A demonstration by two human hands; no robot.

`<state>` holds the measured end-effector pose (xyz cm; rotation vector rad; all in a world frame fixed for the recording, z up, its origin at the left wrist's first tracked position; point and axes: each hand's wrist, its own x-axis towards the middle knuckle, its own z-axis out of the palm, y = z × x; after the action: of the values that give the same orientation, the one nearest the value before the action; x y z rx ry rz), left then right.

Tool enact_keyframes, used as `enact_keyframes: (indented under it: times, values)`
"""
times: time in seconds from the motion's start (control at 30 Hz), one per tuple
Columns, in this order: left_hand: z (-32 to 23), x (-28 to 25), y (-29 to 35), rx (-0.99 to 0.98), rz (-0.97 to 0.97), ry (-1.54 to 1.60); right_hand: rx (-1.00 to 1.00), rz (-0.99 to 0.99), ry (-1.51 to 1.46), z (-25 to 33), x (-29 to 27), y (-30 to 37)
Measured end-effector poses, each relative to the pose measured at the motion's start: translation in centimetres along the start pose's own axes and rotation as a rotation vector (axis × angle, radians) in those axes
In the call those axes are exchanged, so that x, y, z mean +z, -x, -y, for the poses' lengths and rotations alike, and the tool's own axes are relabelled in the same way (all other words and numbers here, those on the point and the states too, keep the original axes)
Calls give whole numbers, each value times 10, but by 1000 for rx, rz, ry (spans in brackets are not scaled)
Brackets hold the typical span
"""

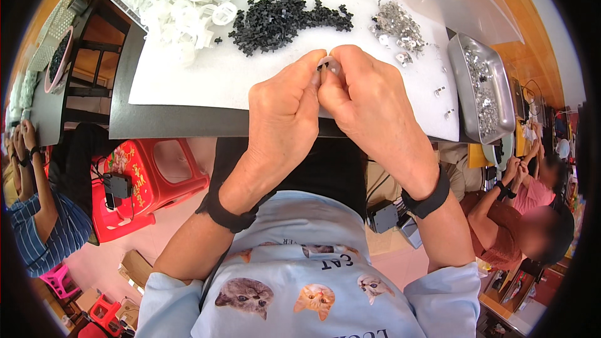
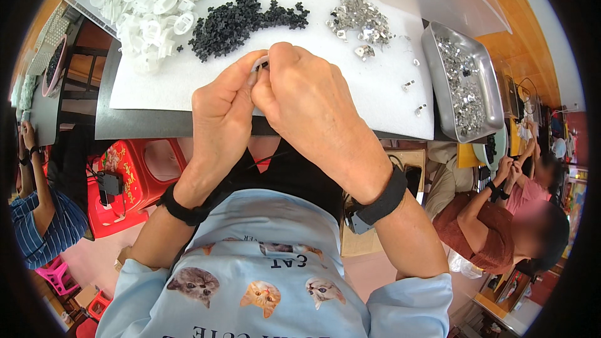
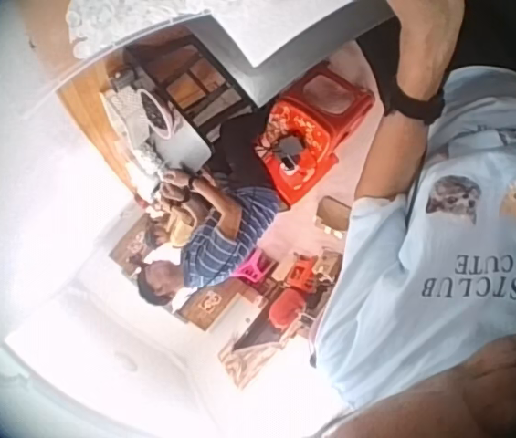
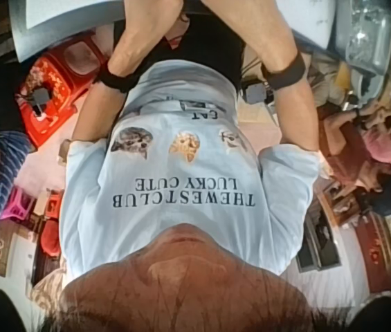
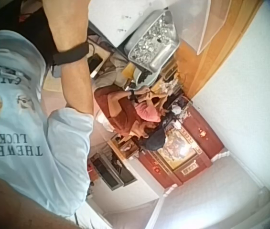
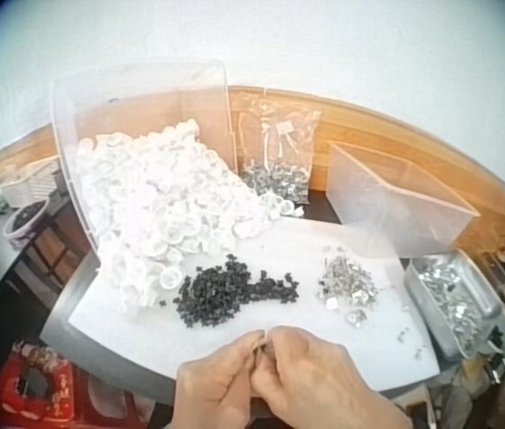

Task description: Assembling small plastic components by inserting metal pins and black plastic pieces into a white base.

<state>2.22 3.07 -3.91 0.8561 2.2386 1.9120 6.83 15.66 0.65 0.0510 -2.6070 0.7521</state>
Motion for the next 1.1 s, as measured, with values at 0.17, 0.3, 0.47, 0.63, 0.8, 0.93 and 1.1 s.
enact_keyframes:
  times: [0.17,0.3,0.47,0.63,0.8,0.93,1.1]
  values:
    - [-8,-3,-4,-126,28,202,158,95,-251,-5,-11,-3]
    - [-14,-7,-8,-228,45,452,374,199,-530,-3,-19,-7]
    - [-18,-9,-9,-268,62,420,396,189,-575,-4,-16,-8]
    - [-21,-4,-9,-305,28,432,378,173,-537,-1,-14,-7]
    - [-19,-1,-6,-263,-53,393,391,186,-513,-2,-11,-6]
    - [-18,-3,-6,-267,-6,349,395,177,-528,-6,-9,-6]
    - [-19,-3,-5,-255,6,187,473,171,-598,-3,-6,-3]
